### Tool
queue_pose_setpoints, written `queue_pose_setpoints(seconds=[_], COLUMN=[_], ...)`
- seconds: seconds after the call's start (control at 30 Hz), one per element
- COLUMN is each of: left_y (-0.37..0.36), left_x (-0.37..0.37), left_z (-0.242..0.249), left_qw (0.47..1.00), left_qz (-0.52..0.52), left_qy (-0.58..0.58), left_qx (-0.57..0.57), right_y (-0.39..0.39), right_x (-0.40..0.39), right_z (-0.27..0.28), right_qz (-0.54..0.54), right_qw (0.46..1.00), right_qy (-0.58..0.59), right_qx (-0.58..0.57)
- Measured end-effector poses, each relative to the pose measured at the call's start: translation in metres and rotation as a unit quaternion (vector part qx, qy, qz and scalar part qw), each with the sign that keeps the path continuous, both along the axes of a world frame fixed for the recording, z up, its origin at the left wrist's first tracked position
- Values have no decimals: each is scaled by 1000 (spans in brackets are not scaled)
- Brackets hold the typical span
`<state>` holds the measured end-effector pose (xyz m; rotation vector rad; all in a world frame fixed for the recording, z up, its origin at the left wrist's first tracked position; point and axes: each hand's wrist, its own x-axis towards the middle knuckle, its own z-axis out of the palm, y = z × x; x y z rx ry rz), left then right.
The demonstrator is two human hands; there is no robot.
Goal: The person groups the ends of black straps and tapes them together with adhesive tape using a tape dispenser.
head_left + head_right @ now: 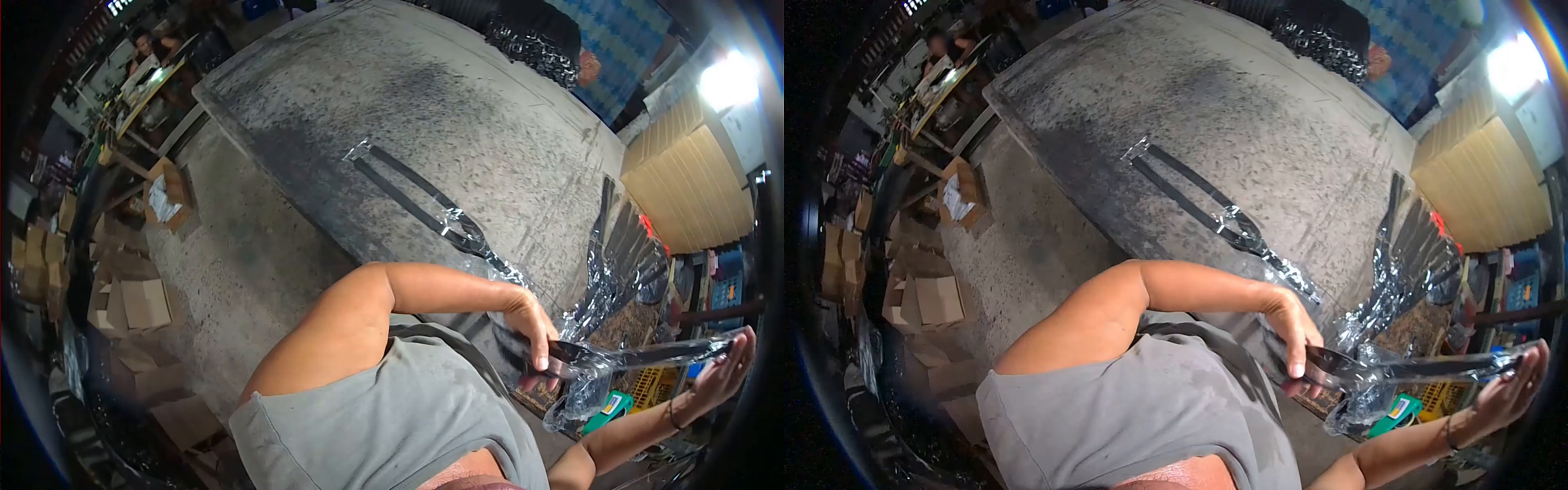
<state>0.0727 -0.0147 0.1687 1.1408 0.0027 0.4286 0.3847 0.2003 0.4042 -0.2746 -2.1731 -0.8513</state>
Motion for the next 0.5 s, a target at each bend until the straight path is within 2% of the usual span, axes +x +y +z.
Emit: queue_pose_setpoints(seconds=[0.03, 0.1, 0.13, 0.2, 0.23, 0.33, 0.37, 0.4, 0.43, 0.5], left_y=[-6, -23, -29, -36, -38, -50, -55, -60, -66, -75], left_x=[-1, -13, -21, -39, -53, -88, -102, -118, -137, -182], left_z=[-6, -8, -12, -27, -34, -56, -66, -70, -73, -81], left_qw=[999, 1000, 1000, 998, 996, 993, 990, 983, 976, 960], left_qz=[-27, -16, 1, 17, 40, 49, 63, 70, 76, 57], left_qy=[-26, 0, 13, 31, 71, 109, 130, 165, 200, 271], left_qx=[-26, -22, -22, -58, -25, -10, 7, 24, 41, 45], right_y=[3, 58, 68, 78, 79, 95, 108, 120, 123, 58], right_x=[0, 55, 62, 52, 51, 72, 77, 80, 79, -2], right_z=[15, 16, 30, 27, 25, 44, 34, 19, 3, -30], right_qz=[-49, -174, -202, -184, -188, -211, -115, -16, 84, 21], right_qw=[995, 984, 974, 977, 977, 965, 988, 938, 819, 746], right_qy=[-23, 12, -39, 0, 5, -102, 28, 167, 305, 376], right_qx=[85, 21, 97, 107, 101, 116, -101, -305, -479, -549])
